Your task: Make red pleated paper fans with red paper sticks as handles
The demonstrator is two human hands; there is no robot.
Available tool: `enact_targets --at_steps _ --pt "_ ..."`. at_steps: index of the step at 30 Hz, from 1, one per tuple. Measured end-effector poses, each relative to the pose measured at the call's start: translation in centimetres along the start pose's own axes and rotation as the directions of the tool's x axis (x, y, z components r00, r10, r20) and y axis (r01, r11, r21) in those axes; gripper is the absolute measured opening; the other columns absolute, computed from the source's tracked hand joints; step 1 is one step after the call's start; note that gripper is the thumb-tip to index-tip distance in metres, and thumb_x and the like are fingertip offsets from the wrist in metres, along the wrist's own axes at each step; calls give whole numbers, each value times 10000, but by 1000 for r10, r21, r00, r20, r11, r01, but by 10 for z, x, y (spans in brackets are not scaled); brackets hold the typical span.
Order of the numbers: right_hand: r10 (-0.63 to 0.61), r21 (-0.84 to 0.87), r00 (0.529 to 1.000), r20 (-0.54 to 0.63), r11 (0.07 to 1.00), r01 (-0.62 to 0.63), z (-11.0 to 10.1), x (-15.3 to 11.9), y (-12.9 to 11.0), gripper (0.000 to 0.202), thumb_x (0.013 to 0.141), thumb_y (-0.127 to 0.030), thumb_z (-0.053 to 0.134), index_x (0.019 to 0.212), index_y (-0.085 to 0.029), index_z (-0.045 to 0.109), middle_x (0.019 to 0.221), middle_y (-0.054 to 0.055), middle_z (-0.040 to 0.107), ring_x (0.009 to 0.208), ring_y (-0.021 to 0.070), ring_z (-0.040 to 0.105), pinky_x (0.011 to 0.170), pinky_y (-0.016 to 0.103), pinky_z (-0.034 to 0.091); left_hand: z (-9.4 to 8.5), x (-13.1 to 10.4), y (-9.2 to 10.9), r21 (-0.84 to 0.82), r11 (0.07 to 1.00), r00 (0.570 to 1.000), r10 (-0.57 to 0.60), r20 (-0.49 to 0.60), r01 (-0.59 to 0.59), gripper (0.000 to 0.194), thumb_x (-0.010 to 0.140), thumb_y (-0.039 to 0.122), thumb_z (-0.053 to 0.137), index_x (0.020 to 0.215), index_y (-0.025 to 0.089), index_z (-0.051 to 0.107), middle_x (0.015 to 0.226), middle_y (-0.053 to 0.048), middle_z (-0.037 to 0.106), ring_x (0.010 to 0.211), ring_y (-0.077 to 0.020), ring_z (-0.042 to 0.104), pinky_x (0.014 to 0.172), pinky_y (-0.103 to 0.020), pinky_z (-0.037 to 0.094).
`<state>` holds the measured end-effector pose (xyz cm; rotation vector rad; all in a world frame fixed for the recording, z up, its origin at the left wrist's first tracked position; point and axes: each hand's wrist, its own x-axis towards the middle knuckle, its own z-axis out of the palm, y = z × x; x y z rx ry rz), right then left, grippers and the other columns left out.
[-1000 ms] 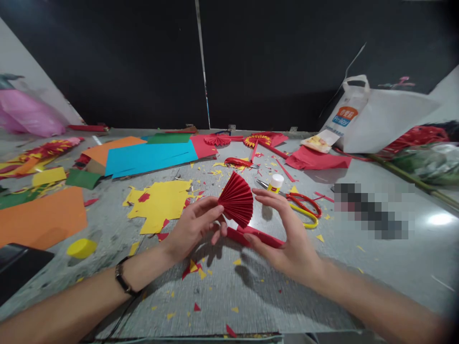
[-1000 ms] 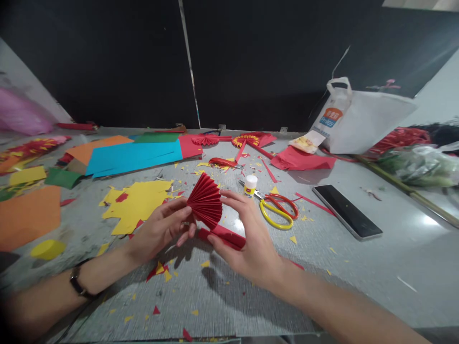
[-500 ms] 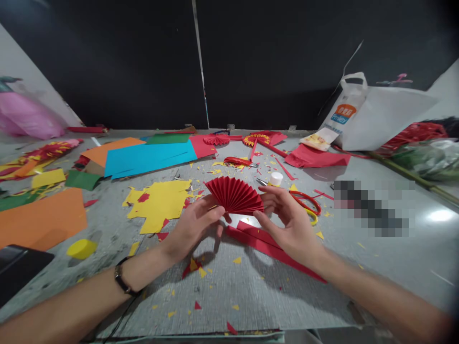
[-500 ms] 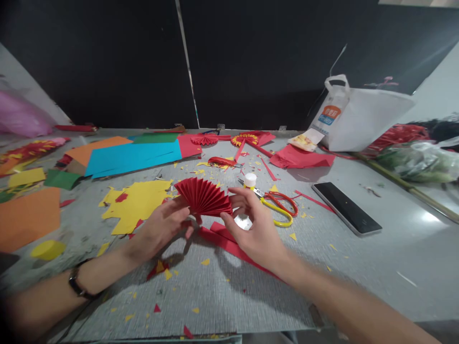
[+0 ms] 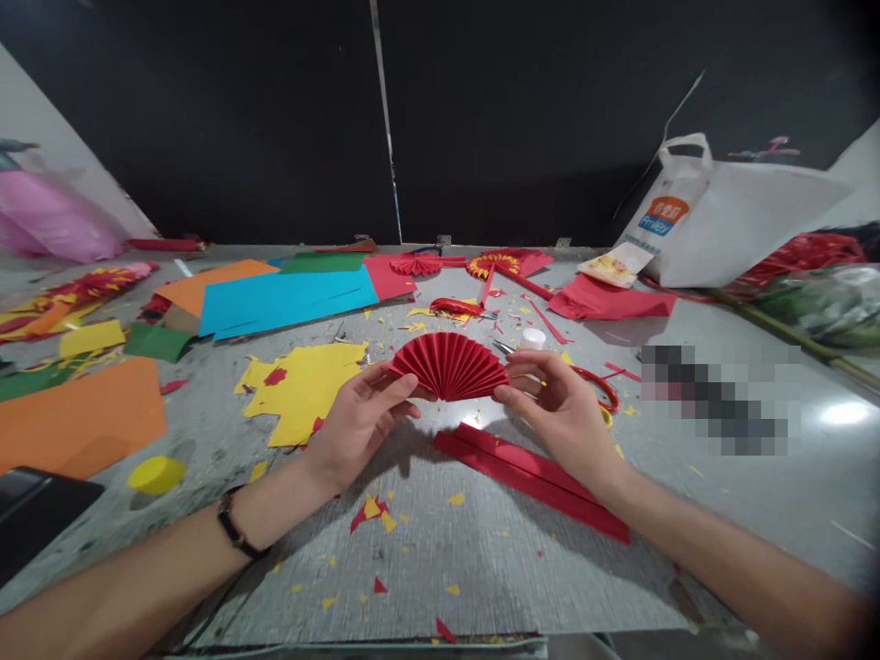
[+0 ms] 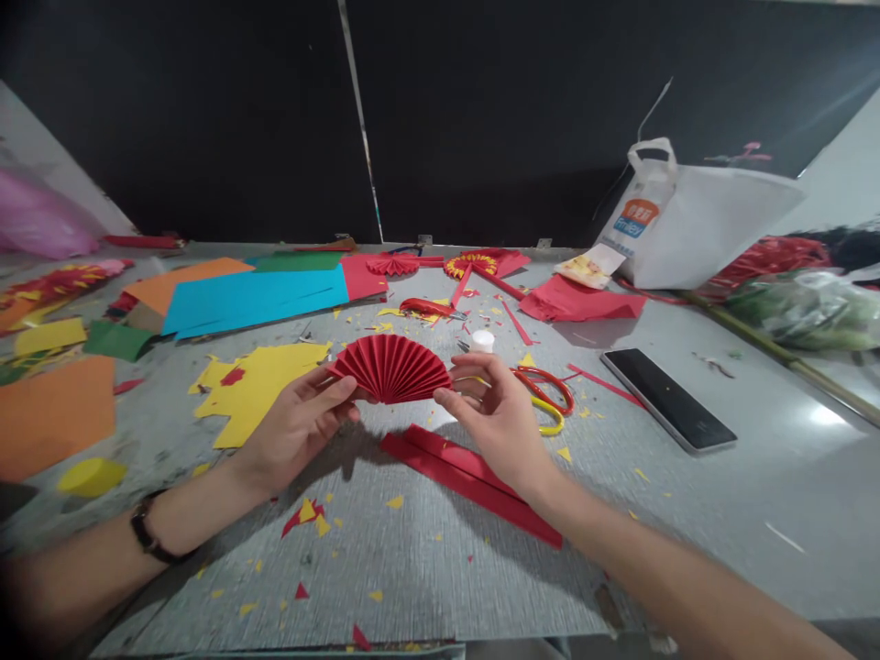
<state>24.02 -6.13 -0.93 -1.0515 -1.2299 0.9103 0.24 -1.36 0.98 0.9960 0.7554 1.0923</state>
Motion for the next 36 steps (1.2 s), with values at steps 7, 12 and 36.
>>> enact_targets --at_steps 7,12,36 --pt "159 100 983 91 981 -168 1 0 3 599 732 -346 938 1199 -274 571 1019 31 784 939 241 804 898 409 661 -7 2 -2 -52 997 998 -53 40 55 271 753 234 975 972 190 822 963 -31 806 899 -159 773 716 -151 619" --pt "178 106 980 90 977 -188 6 -5 1 616 726 -366 941 1196 -276 555 1067 41 804 989 262 799 880 413 665 -9 -1 -7 19 998 977 -66 204 63 246 809 277 922 1004 168 818 1059 -92 790 968 -223 753 675 -221 628" --pt "323 40 932 164 942 -333 8 -15 -10 489 703 -429 965 1075 -256 699 1121 77 826 1053 311 796 956 485 659 -7 -15 -9 440 896 950 -76 303 -69 193 906 344 821 912 181 717 845 -36 778 769 -175 680 727 -299 546"
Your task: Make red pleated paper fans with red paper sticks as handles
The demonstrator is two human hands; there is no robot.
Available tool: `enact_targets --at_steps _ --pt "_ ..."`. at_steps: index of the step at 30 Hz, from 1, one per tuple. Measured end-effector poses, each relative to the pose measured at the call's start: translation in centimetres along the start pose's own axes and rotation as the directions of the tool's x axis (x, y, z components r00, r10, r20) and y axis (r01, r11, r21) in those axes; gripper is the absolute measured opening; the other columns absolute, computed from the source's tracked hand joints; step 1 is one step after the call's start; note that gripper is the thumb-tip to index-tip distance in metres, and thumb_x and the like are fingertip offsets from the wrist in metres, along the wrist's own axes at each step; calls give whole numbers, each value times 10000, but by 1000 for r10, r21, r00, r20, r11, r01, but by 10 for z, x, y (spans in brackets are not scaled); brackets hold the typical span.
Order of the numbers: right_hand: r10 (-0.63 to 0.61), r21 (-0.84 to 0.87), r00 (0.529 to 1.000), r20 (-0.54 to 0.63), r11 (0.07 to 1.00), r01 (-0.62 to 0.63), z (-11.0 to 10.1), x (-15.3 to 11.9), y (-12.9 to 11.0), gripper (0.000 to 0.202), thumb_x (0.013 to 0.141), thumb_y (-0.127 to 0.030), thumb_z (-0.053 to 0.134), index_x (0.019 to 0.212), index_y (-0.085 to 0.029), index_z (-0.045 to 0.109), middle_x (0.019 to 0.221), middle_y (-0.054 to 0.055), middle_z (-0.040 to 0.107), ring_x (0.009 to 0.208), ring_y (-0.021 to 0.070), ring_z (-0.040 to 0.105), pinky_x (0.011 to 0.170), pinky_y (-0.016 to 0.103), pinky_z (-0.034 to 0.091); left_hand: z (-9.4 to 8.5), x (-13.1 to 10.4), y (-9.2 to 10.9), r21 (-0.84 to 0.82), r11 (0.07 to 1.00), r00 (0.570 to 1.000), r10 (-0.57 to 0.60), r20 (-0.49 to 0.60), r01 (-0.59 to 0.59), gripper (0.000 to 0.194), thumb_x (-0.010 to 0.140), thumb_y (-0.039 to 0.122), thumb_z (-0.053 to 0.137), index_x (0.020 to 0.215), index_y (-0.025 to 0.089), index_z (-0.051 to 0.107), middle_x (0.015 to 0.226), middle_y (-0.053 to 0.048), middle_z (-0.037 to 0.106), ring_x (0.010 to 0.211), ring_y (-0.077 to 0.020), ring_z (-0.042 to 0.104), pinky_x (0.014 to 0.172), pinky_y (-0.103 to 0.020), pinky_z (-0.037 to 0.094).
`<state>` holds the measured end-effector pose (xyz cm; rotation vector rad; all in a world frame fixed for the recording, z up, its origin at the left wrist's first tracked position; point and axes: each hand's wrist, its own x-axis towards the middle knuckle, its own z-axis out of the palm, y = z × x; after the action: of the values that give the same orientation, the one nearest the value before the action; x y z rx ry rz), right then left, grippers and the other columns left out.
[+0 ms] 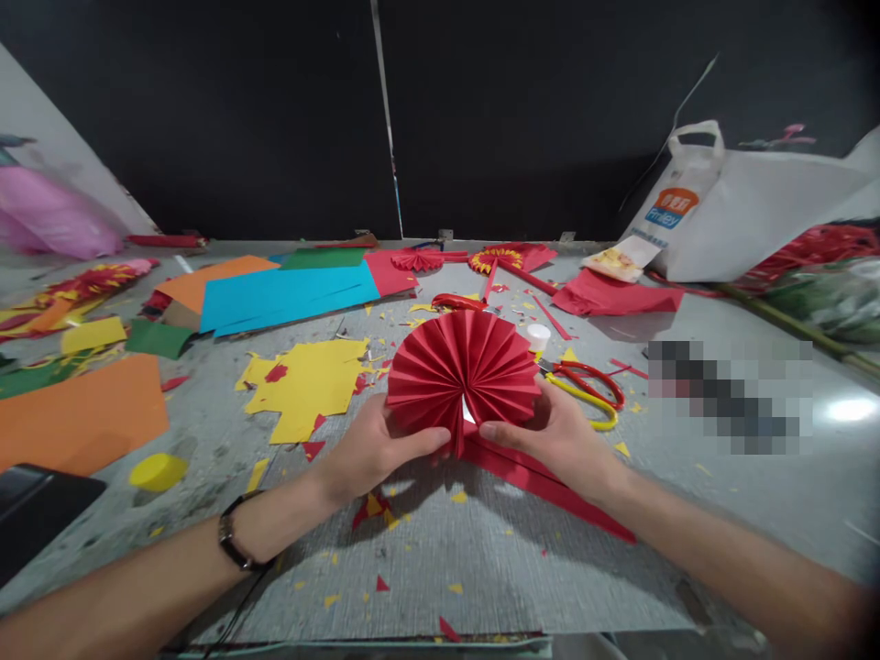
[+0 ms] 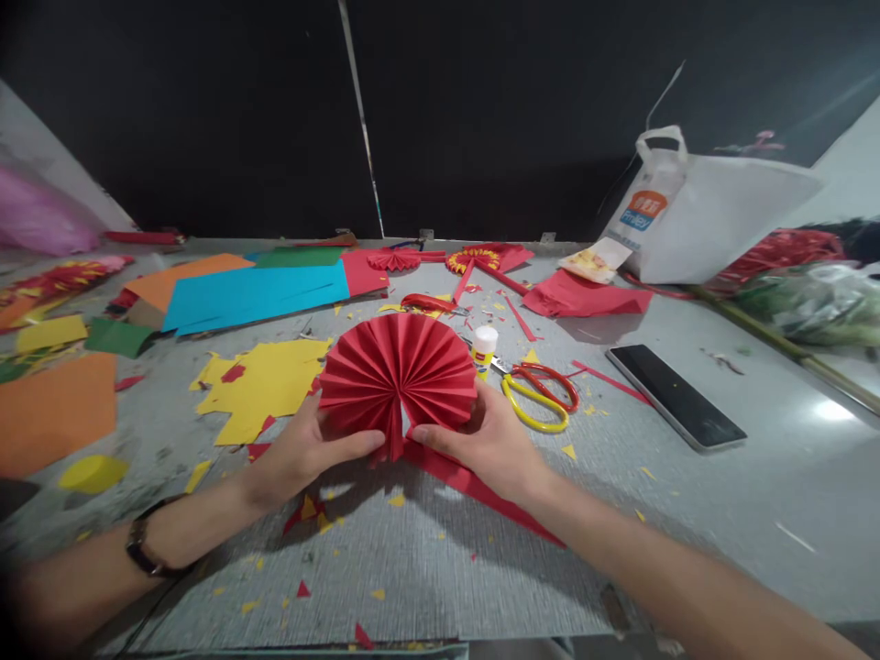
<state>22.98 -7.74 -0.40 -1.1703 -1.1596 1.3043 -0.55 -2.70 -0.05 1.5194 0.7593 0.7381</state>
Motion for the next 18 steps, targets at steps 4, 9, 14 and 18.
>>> enact_targets --at_steps 4,9,14,18 --pt "31 45 999 8 998 -31 2 -2 4 499 678 -422 976 1050 -264 683 1112 77 827 1052 321 798 940 498 669 -1 0 0 69 997 999 38 4 -38 180 866 309 853 851 174 734 794 -39 785 756 -190 700 734 -315 558" --pt "26 20 999 21 999 -27 5 -5 5 480 693 -445 969 1032 -261 683 1086 70 826 1046 314 794 944 495 663 1 -5 5 -10 1000 998 -28 49 28 195 843 326 856 895 173 747 772 -37 765 698 -199 696 669 -329 580" --pt "-3 36 998 61 999 1 4 -4 6 471 710 -446 968 1051 -261 701 1062 64 828 1024 299 799 924 488 669 3 -11 7 -83 997 1000 -9 20 11 285 829 364 858 1059 222 765 949 -58 797 875 -260 739 788 -384 624" --pt "4 43 1000 26 999 -5 3 -3 7 523 684 -478 979 1060 -252 695 1090 77 828 1017 306 802 904 490 675 1 -12 4 -223 974 1000 -27 12 29 459 715 402 884 1151 327 760 990 -57 810 832 -323 762 733 -464 655"
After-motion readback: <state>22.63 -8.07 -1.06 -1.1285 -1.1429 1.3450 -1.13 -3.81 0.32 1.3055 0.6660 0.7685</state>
